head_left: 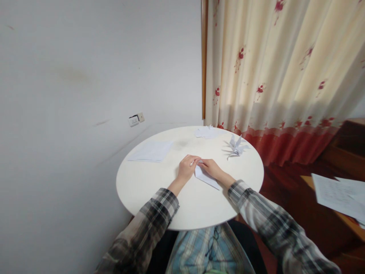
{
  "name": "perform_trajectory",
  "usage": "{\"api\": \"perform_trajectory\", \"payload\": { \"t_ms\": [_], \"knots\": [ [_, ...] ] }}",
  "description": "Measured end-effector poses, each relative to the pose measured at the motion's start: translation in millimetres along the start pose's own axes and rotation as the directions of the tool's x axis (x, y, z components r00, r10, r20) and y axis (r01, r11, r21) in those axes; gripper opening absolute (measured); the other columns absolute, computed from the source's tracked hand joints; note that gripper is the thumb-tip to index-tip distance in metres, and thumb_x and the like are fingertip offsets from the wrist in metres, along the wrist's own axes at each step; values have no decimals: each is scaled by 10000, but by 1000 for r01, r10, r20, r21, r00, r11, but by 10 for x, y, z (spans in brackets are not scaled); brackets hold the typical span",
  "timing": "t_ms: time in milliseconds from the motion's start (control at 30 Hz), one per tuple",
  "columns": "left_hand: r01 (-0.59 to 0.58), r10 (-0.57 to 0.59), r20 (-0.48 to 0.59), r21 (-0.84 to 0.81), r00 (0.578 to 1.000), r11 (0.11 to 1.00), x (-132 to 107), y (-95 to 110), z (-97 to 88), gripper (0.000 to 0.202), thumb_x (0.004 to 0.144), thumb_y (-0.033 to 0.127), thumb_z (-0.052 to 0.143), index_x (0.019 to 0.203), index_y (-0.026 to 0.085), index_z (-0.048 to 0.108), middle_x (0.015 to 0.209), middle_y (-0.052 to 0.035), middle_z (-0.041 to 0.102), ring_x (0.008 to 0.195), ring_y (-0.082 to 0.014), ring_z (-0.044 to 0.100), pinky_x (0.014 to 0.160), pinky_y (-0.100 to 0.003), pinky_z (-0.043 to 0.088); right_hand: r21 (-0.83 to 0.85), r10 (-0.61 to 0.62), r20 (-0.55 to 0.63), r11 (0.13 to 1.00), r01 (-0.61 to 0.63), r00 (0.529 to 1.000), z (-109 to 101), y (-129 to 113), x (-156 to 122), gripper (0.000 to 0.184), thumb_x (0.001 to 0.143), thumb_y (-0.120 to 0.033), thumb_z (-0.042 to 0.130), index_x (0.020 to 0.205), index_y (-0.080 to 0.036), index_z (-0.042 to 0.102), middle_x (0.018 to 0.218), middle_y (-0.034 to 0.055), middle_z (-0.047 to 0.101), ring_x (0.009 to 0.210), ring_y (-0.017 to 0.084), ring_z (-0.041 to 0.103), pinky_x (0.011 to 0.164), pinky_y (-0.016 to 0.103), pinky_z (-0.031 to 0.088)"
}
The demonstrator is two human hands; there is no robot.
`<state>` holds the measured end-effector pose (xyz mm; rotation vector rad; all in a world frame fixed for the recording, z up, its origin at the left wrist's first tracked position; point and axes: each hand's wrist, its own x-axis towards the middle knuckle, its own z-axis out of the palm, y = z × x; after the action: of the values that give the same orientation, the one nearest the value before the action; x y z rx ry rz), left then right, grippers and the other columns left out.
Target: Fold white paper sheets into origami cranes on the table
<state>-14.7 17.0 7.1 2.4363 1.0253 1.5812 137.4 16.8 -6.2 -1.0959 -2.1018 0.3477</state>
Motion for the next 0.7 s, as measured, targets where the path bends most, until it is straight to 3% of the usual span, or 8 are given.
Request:
{"api": "perform_trajectory", "payload": {
  "t_ms": [233,400,700],
  "knots": [
    [17,-17,-10,-9,1000,1000,11,41,-6,176,838,272,485,854,186,638,844,-31,670,814,-135,588,754,-273,462,-13,10,8,1000,-10,1000,6,13,4,240,869,-268,431,866,-148,639,850,59,673,742,146,578,705,231,396],
    [83,-84,-32,-29,996,996,15,61,-9,186,832,295,491,905,182,619,889,-36,663,798,-125,594,676,-236,472,-32,21,16,999,-21,1000,7,12,8,238,869,-266,434,800,-143,625,783,47,658,692,130,550,675,221,379],
    [70,-70,-37,-6,997,998,3,17,4,165,836,268,481,827,180,620,825,-25,658,787,-125,587,714,-246,457,-24,13,13,1000,-12,1000,1,11,2,237,869,-260,429,767,-138,605,743,39,637,659,124,526,651,215,367]
  ]
}}
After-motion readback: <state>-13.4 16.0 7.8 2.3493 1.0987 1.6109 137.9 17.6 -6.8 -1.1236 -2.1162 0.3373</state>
